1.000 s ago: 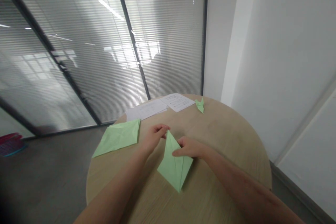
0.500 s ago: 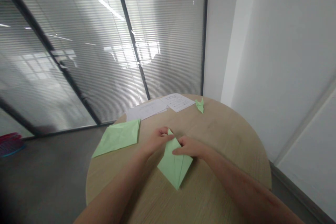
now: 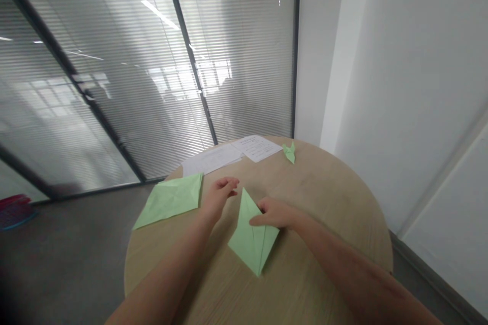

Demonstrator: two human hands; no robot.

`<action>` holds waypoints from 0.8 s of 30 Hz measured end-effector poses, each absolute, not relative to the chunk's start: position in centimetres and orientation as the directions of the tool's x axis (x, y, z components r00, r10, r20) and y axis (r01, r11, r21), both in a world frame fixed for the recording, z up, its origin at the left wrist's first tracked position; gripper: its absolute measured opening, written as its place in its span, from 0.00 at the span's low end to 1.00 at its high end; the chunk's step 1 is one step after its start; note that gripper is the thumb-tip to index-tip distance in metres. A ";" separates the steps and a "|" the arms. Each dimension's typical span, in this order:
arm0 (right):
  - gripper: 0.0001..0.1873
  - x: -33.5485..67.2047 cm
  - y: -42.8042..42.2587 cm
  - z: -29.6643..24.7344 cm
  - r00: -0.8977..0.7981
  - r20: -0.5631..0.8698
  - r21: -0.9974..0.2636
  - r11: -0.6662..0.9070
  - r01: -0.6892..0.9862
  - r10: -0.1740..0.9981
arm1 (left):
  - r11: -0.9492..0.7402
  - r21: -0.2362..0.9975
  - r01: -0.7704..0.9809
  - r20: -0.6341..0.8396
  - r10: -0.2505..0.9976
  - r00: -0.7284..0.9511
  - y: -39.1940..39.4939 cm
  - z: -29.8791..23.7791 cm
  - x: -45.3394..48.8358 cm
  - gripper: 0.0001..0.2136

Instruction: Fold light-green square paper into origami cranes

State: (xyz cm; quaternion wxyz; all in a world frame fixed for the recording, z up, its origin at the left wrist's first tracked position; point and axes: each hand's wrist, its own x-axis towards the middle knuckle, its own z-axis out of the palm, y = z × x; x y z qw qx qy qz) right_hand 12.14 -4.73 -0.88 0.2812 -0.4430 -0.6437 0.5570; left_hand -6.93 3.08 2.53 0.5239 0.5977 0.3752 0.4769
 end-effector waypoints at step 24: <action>0.17 13.3 -2.4 -2.4 0.075 0.097 -0.986 0.085 0.145 0.992 | -0.426 0.768 0.479 0.369 0.905 0.213 3.1 1.4 -6.6 0.08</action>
